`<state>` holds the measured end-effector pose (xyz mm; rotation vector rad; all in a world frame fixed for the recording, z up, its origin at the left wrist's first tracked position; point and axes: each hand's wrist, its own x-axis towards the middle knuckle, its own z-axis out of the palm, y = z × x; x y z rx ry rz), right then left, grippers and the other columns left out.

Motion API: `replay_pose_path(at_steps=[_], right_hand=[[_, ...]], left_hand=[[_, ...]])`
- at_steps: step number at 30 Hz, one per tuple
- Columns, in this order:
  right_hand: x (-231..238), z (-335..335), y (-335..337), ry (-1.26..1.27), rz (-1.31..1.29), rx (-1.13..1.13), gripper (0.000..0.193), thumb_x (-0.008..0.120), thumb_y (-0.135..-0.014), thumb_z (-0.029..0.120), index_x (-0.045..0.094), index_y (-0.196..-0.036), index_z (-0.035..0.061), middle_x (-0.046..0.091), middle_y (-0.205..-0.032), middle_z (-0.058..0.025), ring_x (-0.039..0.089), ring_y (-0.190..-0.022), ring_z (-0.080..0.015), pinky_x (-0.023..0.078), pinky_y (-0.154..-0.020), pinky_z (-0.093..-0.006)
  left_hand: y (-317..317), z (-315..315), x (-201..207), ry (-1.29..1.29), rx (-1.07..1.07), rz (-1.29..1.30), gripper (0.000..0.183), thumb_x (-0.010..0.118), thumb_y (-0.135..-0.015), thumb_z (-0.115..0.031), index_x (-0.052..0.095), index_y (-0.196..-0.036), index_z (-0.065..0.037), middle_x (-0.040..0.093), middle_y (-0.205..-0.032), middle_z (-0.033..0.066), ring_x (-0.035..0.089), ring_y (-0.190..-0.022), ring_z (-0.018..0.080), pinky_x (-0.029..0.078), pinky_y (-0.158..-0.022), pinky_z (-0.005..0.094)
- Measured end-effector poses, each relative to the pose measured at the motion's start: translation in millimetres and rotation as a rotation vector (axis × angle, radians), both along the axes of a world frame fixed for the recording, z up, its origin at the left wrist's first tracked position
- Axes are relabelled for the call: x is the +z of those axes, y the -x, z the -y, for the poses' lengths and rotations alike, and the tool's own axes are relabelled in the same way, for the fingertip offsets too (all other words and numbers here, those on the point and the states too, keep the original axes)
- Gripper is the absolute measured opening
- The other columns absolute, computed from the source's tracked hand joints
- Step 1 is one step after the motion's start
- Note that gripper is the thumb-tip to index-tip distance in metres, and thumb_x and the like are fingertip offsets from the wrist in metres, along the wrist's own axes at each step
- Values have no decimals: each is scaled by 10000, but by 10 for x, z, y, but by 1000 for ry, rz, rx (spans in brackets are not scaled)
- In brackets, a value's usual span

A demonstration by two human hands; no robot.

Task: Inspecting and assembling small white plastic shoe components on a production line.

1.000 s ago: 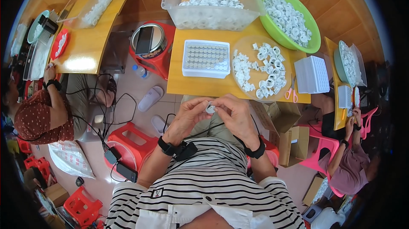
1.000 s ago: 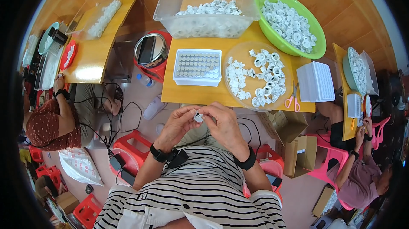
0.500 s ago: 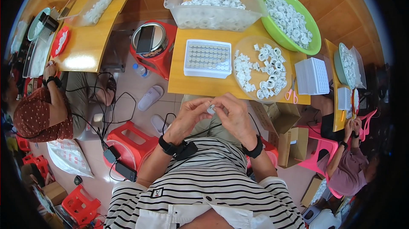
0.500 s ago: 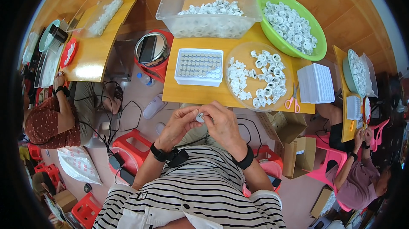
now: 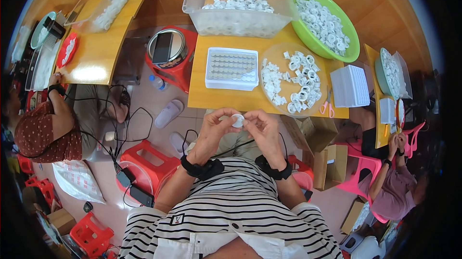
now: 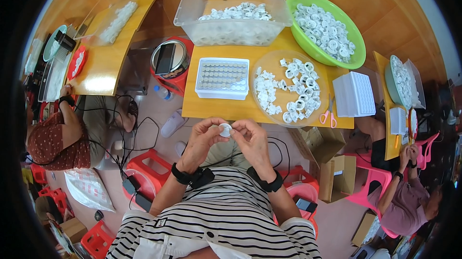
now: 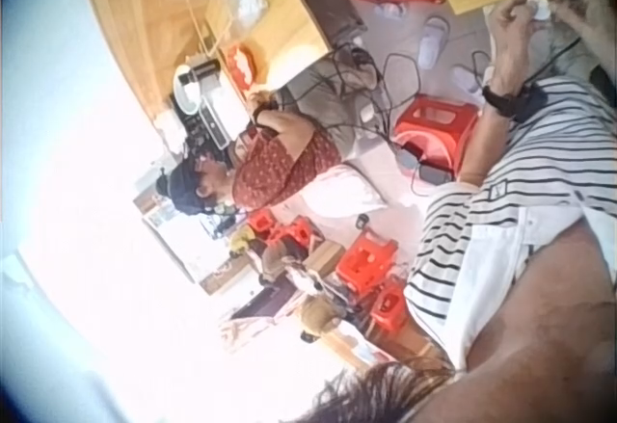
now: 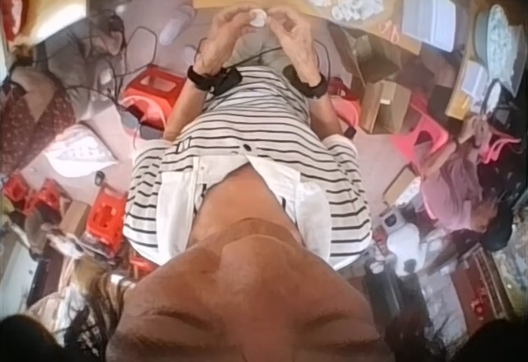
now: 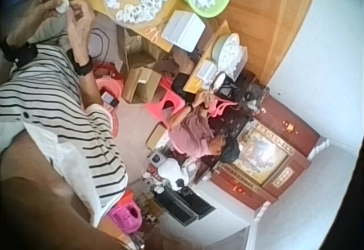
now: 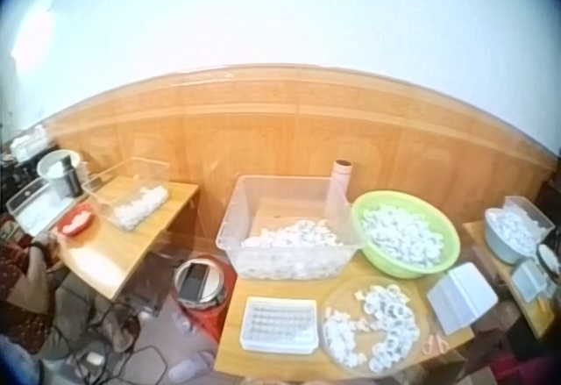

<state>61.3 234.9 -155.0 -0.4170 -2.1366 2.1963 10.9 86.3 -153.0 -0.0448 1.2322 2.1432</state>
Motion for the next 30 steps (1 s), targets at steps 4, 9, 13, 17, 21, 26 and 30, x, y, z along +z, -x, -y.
replay_pose_path(at_steps=[4,9,13,17,21,26,30], right_hand=[[17,50,11,126,50,-28,77,628,-800,25,600,-870,7,590,-757,-2,522,-629,-35,403,-506,-172],[-25,84,31,172,37,-43,58,616,-809,33,596,-856,6,595,-731,8,519,-616,-26,397,-509,-165],[20,115,41,207,44,-52,49,613,-801,19,593,-844,7,593,-719,8,518,-608,-27,397,-508,-167],[-23,150,44,254,10,-82,27,599,-796,-4,583,-815,7,586,-703,4,515,-590,-30,402,-507,-171],[-59,194,40,255,-31,-103,31,597,-795,-12,573,-807,3,586,-699,-9,519,-570,-36,423,-510,-172],[-71,178,77,314,-24,-138,44,590,-798,-25,576,-828,5,591,-701,-18,542,-574,-48,447,-519,-174],[-69,151,93,319,-41,-132,84,588,-802,-26,592,-885,-10,593,-743,-26,563,-612,-57,462,-520,-187]], left_hand=[[-51,-59,-61,104,49,-188,133,558,-858,-40,620,-969,-2,608,-927,54,598,-809,110,530,-707,242],[-59,-59,-74,174,81,-286,130,579,-848,-27,624,-966,4,576,-955,46,597,-808,112,534,-707,248],[-47,-56,-80,220,95,-358,122,598,-824,5,634,-940,10,530,-913,34,598,-806,117,540,-684,239],[-52,-56,-87,235,124,-400,100,605,-818,10,644,-910,14,503,-864,23,598,-799,120,544,-649,224],[-54,-47,-71,247,132,-390,99,601,-820,13,646,-908,19,492,-849,17,597,-786,118,545,-639,222],[-29,6,-33,85,120,-157,177,561,-861,-40,626,-1015,18,576,-936,56,612,-830,142,551,-709,271],[-19,64,0,15,40,-119,208,550,-871,-60,612,-1055,17,599,-981,77,616,-857,153,542,-760,285]])
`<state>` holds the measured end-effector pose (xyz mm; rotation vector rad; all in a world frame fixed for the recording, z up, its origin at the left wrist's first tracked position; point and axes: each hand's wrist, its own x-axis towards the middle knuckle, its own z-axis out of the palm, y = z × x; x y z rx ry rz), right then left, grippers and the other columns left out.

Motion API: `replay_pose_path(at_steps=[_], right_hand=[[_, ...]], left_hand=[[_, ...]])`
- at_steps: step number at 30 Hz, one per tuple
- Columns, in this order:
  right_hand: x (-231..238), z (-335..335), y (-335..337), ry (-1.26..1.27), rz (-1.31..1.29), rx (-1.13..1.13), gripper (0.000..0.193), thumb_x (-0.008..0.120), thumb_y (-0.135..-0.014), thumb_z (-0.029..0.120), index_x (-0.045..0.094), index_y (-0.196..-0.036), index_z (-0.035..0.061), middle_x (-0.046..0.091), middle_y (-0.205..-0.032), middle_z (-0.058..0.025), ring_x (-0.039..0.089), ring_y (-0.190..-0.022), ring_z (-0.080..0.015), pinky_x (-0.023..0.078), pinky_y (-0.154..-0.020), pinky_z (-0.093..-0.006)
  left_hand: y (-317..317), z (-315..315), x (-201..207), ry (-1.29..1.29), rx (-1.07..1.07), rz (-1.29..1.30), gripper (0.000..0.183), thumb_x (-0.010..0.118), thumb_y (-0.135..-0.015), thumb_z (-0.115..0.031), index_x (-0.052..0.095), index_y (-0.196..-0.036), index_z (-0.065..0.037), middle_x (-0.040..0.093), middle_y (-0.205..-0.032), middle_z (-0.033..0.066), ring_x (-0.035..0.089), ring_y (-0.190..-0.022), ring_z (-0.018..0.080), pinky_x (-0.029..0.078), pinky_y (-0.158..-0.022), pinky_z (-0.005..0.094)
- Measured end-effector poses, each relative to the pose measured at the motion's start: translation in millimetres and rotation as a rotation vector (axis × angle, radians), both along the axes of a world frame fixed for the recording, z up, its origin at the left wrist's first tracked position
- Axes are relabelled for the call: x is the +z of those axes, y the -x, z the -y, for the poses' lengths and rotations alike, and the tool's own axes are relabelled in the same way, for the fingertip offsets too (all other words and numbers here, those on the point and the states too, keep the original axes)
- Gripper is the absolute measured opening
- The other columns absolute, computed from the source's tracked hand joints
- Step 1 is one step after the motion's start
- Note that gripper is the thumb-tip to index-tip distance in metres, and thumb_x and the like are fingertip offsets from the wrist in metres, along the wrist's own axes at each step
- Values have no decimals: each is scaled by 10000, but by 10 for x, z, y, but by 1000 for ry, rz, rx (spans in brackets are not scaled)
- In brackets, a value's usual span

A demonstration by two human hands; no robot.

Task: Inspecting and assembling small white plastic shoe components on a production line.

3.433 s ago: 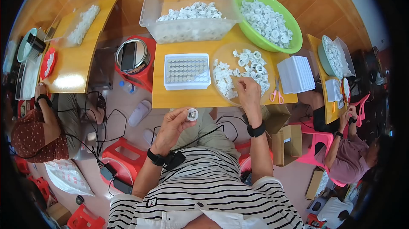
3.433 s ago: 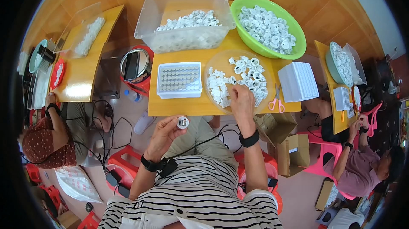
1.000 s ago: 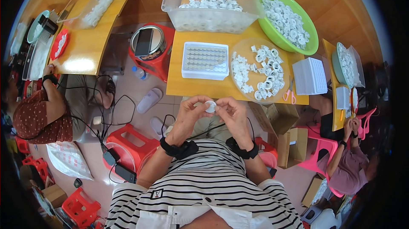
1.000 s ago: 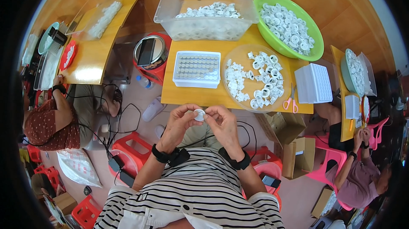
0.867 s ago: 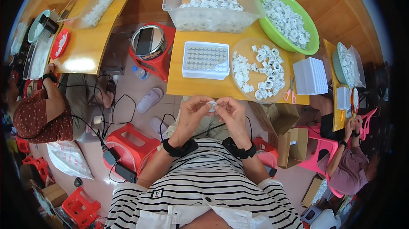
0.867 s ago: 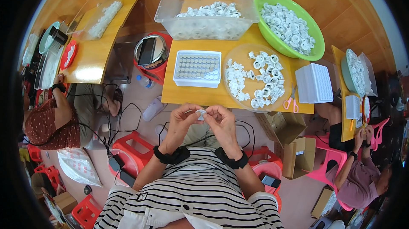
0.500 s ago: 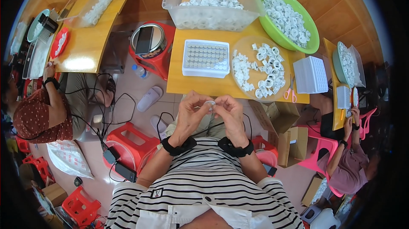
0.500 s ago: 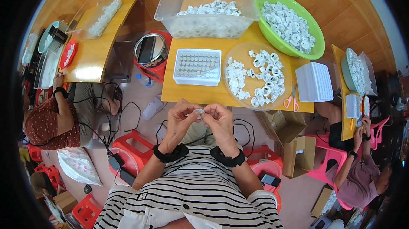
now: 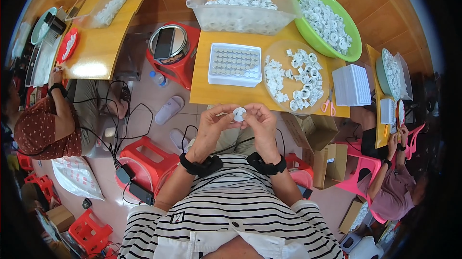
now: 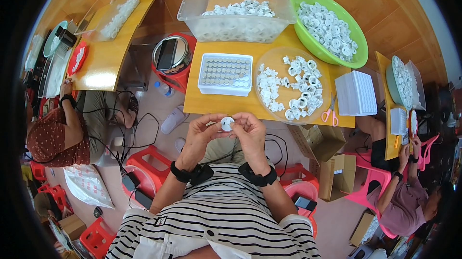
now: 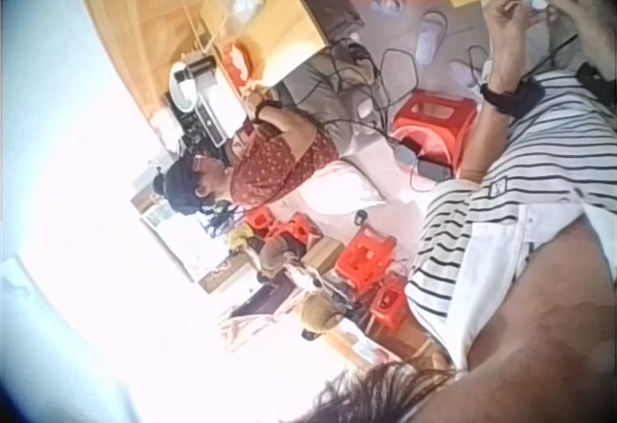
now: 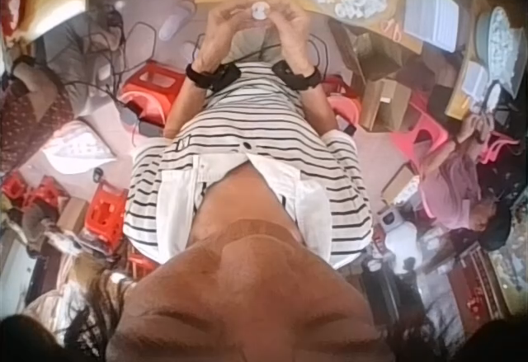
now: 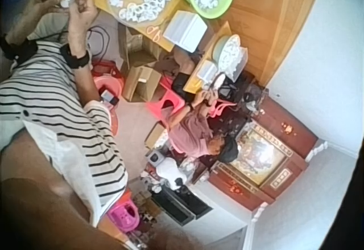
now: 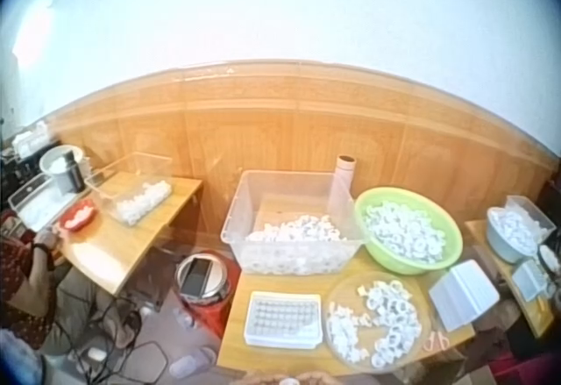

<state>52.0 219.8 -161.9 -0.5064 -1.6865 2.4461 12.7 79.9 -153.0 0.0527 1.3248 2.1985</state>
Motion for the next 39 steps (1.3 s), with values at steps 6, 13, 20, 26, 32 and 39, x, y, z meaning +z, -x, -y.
replay_pose_path(at_steps=[6,13,20,26,32,39], right_hand=[[82,109,-19,-745,-170,-75,232,624,-726,-42,600,-957,-34,564,-812,-87,588,-643,-141,474,-536,-232],[149,117,-39,-1011,-160,-53,265,635,-671,12,617,-933,-23,566,-759,-117,589,-626,-251,467,-657,-341],[113,124,-50,-1127,-150,-41,233,638,-654,51,628,-880,-5,571,-726,-112,580,-614,-292,424,-797,-401],[62,102,-31,-1045,-187,-60,211,653,-676,-1,625,-885,-20,579,-730,-111,594,-598,-237,480,-655,-335],[-64,8,-68,-395,-42,-92,150,661,-732,-50,625,-875,-23,608,-772,-54,597,-642,-98,478,-546,-211],[-54,16,-98,-513,-54,-65,132,653,-727,-62,617,-842,-7,608,-744,-40,587,-632,-72,464,-557,-189]], left_hand=[[-33,-52,-80,77,60,-108,233,547,-851,13,620,-1072,-7,557,-998,61,596,-892,143,534,-785,273],[-67,-68,-186,351,110,-442,281,551,-812,71,651,-1048,-42,508,-860,48,545,-794,123,511,-698,223],[-68,-55,-101,400,34,-437,329,563,-797,94,639,-1087,-41,453,-878,18,459,-752,88,409,-692,192],[-54,-94,-142,247,82,-263,271,553,-820,67,637,-1063,-17,487,-895,25,538,-815,111,517,-744,219],[-36,-88,-80,183,118,-156,240,550,-824,63,638,-1036,-4,512,-923,31,566,-808,116,546,-762,250],[-18,-106,-107,241,93,-232,191,600,-788,39,653,-969,5,532,-890,38,571,-810,116,517,-691,239]])
